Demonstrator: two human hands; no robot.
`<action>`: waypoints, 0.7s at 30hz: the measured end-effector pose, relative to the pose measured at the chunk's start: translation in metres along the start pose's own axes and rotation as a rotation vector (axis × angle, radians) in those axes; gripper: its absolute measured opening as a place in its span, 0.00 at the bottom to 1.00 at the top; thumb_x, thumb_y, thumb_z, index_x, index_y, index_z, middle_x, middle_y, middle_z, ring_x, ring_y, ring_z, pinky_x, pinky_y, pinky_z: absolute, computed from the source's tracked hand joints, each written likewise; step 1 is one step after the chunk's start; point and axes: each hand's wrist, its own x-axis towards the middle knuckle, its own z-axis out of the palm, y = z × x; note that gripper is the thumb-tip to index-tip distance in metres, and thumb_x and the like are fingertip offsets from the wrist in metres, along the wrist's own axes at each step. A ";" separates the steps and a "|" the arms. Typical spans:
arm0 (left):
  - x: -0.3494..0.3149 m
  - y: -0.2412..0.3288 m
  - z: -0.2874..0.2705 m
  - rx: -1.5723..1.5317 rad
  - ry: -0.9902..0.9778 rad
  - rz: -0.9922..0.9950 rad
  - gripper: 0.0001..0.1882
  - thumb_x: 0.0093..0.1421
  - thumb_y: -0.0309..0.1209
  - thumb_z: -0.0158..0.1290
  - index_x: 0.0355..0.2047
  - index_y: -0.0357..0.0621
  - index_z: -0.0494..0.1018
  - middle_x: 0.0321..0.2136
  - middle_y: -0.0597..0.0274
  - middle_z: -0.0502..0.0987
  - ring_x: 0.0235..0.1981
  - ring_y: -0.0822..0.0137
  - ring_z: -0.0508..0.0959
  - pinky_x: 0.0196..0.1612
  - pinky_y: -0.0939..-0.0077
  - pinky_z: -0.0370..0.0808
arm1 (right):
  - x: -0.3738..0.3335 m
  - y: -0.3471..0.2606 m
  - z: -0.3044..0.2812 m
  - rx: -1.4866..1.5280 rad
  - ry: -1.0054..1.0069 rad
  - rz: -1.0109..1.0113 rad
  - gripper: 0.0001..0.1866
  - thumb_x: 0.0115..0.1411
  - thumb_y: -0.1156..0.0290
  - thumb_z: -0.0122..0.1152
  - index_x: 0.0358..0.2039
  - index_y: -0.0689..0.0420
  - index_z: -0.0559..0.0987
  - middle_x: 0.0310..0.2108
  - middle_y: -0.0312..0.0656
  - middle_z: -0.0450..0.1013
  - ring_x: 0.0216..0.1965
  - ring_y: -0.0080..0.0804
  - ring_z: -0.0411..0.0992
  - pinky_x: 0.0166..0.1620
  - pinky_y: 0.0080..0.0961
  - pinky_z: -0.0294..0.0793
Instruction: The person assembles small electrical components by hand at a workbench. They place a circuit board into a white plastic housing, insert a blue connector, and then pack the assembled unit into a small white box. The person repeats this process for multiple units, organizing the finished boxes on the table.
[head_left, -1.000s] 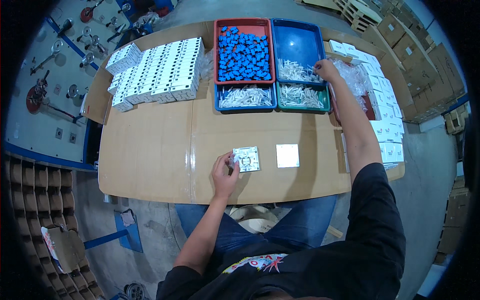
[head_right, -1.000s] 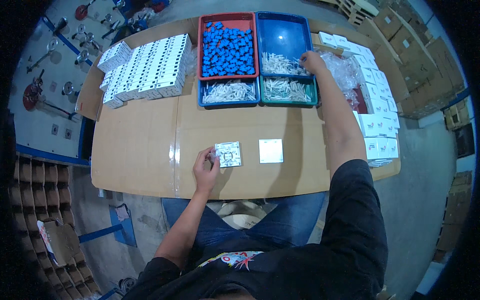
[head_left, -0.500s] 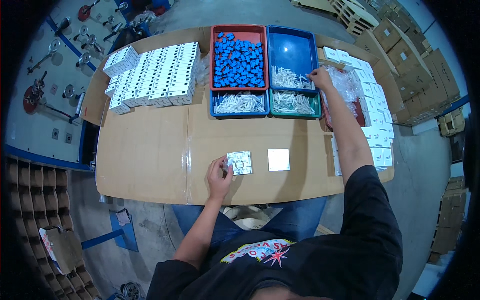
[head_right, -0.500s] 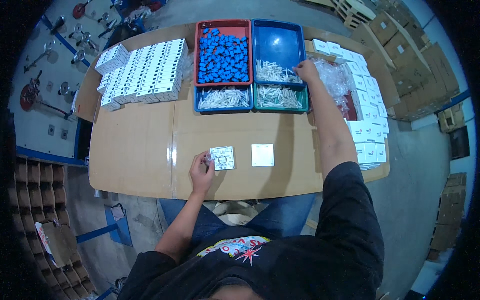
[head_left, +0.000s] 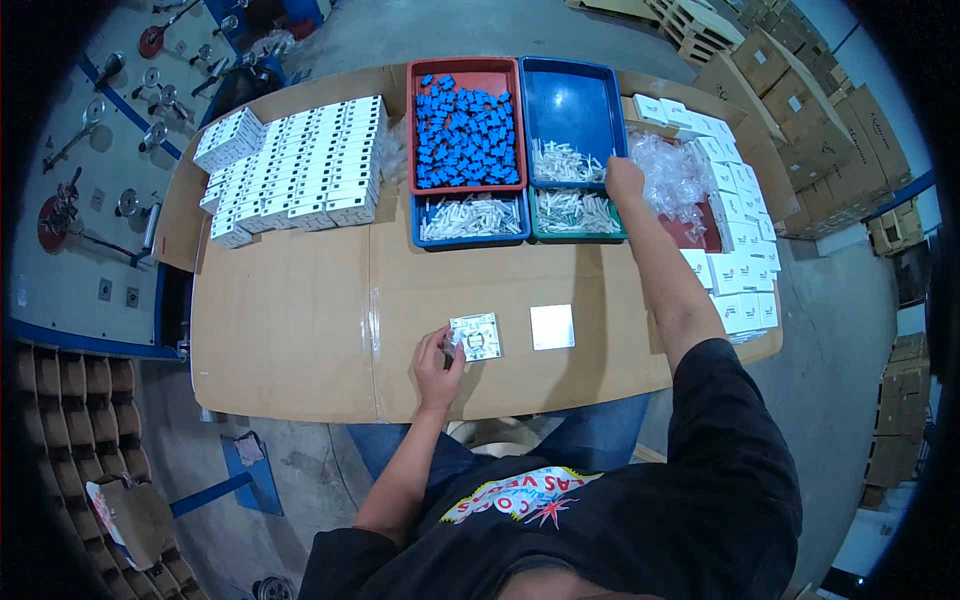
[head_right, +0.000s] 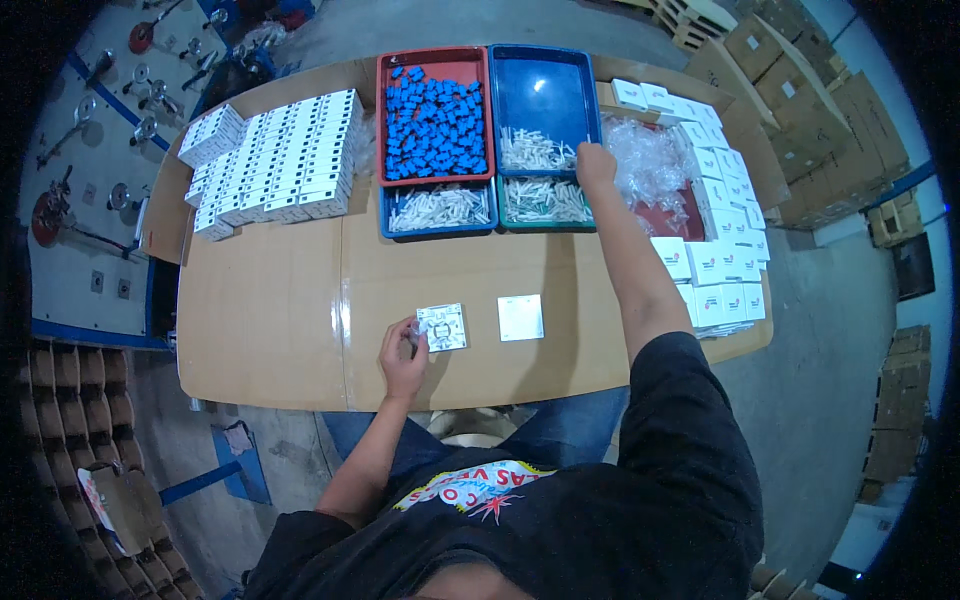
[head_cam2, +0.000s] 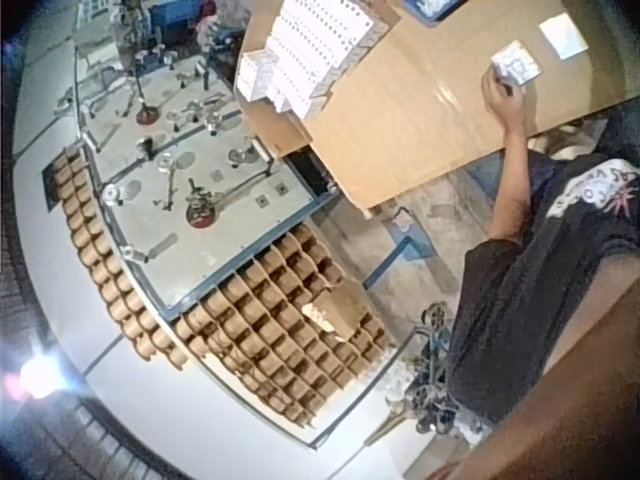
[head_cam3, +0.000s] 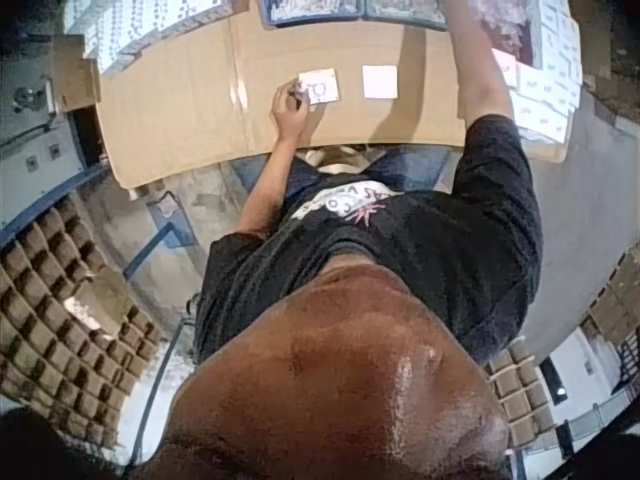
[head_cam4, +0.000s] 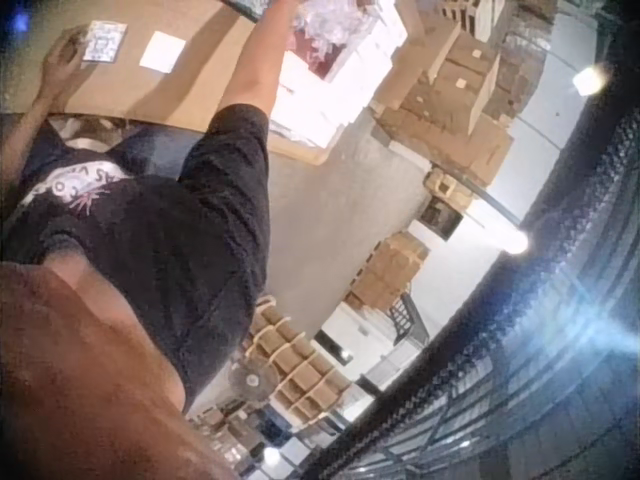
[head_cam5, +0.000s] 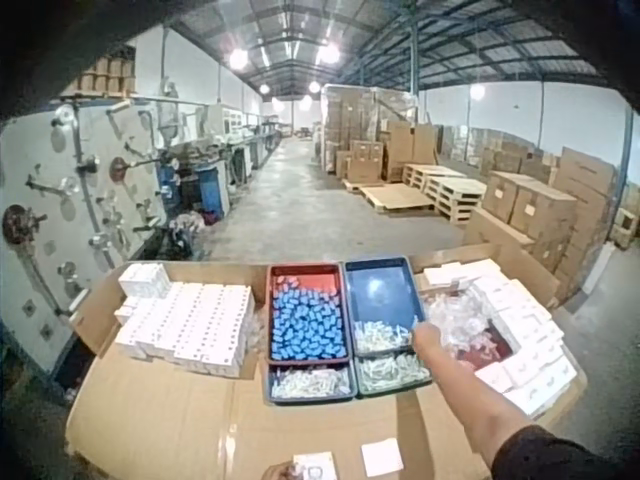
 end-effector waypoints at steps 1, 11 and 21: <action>0.000 0.000 -0.001 0.004 0.003 0.000 0.19 0.57 0.22 0.63 0.50 0.35 0.78 0.41 0.53 0.80 0.41 0.59 0.81 0.45 0.67 0.78 | -0.002 -0.006 0.000 -0.004 0.012 -0.015 0.09 0.62 0.71 0.56 0.31 0.56 0.84 0.33 0.55 0.82 0.38 0.56 0.82 0.42 0.50 0.82; 0.001 0.003 -0.003 0.012 0.006 -0.015 0.16 0.58 0.20 0.62 0.48 0.35 0.79 0.41 0.55 0.81 0.39 0.64 0.80 0.44 0.71 0.77 | -0.002 -0.027 -0.013 -0.040 -0.086 0.086 0.11 0.64 0.71 0.54 0.36 0.56 0.85 0.38 0.52 0.83 0.41 0.54 0.83 0.42 0.51 0.83; 0.001 0.000 -0.002 0.023 0.001 -0.001 0.20 0.56 0.25 0.64 0.49 0.37 0.78 0.40 0.53 0.81 0.39 0.57 0.80 0.44 0.65 0.77 | 0.011 -0.015 -0.015 0.033 -0.144 0.151 0.09 0.61 0.70 0.58 0.38 0.56 0.85 0.40 0.54 0.83 0.44 0.56 0.82 0.46 0.50 0.82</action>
